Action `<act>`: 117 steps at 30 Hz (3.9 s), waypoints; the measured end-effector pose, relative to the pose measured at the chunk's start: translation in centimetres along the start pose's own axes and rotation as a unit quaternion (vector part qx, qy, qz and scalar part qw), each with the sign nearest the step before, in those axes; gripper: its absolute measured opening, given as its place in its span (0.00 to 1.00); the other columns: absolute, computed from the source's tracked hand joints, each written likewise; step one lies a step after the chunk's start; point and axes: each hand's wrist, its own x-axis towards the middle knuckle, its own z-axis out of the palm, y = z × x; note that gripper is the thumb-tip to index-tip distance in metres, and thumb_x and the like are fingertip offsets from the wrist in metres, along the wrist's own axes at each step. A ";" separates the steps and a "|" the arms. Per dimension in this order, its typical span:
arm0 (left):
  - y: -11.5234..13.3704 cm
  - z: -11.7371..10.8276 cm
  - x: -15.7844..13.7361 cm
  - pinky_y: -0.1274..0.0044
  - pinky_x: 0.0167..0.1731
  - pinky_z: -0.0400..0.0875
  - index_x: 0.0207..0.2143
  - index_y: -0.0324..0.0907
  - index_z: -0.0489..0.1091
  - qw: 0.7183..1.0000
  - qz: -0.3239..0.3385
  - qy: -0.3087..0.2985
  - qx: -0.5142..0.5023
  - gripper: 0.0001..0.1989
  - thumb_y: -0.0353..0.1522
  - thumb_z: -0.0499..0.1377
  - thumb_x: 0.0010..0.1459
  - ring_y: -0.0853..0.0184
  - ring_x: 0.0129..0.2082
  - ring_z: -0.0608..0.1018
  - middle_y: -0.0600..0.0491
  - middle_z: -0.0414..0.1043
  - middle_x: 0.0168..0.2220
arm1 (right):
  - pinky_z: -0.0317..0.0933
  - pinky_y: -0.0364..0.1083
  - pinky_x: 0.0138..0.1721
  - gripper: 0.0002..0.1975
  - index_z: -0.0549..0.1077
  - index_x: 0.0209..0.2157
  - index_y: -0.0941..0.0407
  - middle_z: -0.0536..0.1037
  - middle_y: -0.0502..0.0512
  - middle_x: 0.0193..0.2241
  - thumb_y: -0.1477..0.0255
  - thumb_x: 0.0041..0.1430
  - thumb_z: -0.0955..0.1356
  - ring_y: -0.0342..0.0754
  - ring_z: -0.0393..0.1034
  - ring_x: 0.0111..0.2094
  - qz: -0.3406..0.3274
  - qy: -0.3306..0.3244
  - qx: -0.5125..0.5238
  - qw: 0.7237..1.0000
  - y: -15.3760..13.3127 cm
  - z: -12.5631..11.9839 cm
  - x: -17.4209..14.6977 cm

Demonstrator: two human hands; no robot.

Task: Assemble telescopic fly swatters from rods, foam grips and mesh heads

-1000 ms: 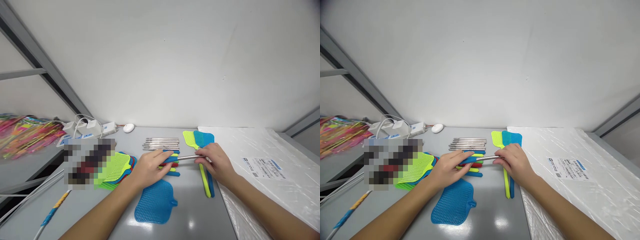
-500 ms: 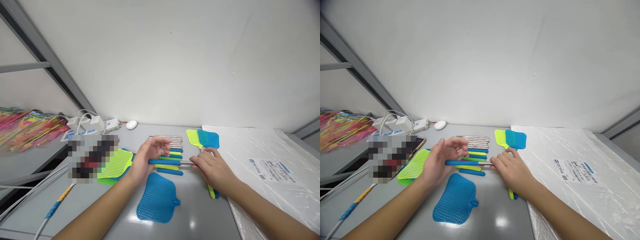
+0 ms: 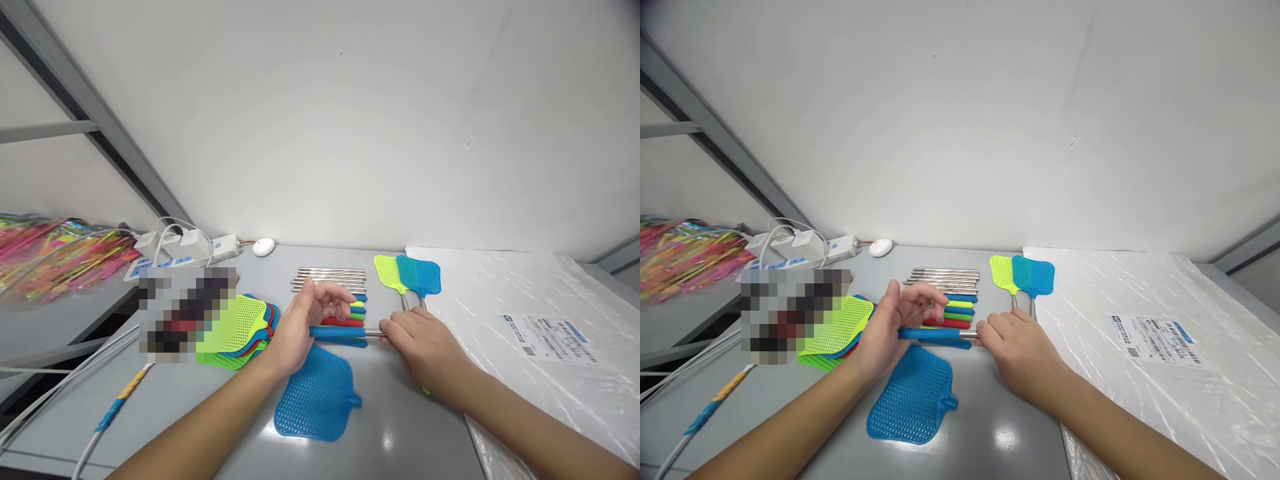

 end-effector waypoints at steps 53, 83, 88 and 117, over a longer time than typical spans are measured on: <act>-1.1 -1.0 -0.1 0.75 0.36 0.68 0.50 0.45 0.62 0.799 0.180 0.020 0.573 0.12 0.34 0.47 0.67 0.65 0.37 0.78 0.53 0.76 0.42 | 0.52 0.56 0.52 0.54 0.62 0.60 0.56 0.69 0.62 0.51 0.41 0.33 0.72 0.60 0.61 0.47 0.034 -0.216 0.269 0.938 -4.3 0.4 -0.4; -1.1 -1.2 0.1 0.75 0.38 0.68 0.48 0.46 0.64 0.821 0.151 0.022 0.550 0.11 0.36 0.47 0.68 0.65 0.38 0.77 0.53 0.75 0.42 | 0.66 0.48 0.36 0.16 0.75 0.35 0.54 0.74 0.52 0.34 0.59 0.48 0.74 0.50 0.70 0.35 0.299 -0.215 0.529 0.764 -4.8 -2.4 -0.5; -1.2 -1.3 0.0 0.75 0.36 0.67 0.48 0.47 0.63 0.826 0.134 0.004 0.547 0.10 0.36 0.46 0.68 0.66 0.34 0.76 0.55 0.74 0.38 | 0.65 0.42 0.23 0.18 0.74 0.34 0.56 0.75 0.50 0.26 0.55 0.51 0.72 0.44 0.69 0.24 0.496 0.130 0.649 0.562 -1.4 -2.2 0.4; -1.9 -0.8 0.0 0.74 0.36 0.69 0.51 0.49 0.66 0.796 0.108 -0.104 0.586 0.14 0.36 0.47 0.67 0.63 0.38 0.78 0.54 0.76 0.40 | 0.54 0.44 0.18 0.19 0.61 0.21 0.53 0.63 0.44 0.15 0.57 0.58 0.67 0.42 0.56 0.15 0.476 0.288 0.597 0.578 1.9 0.9 0.6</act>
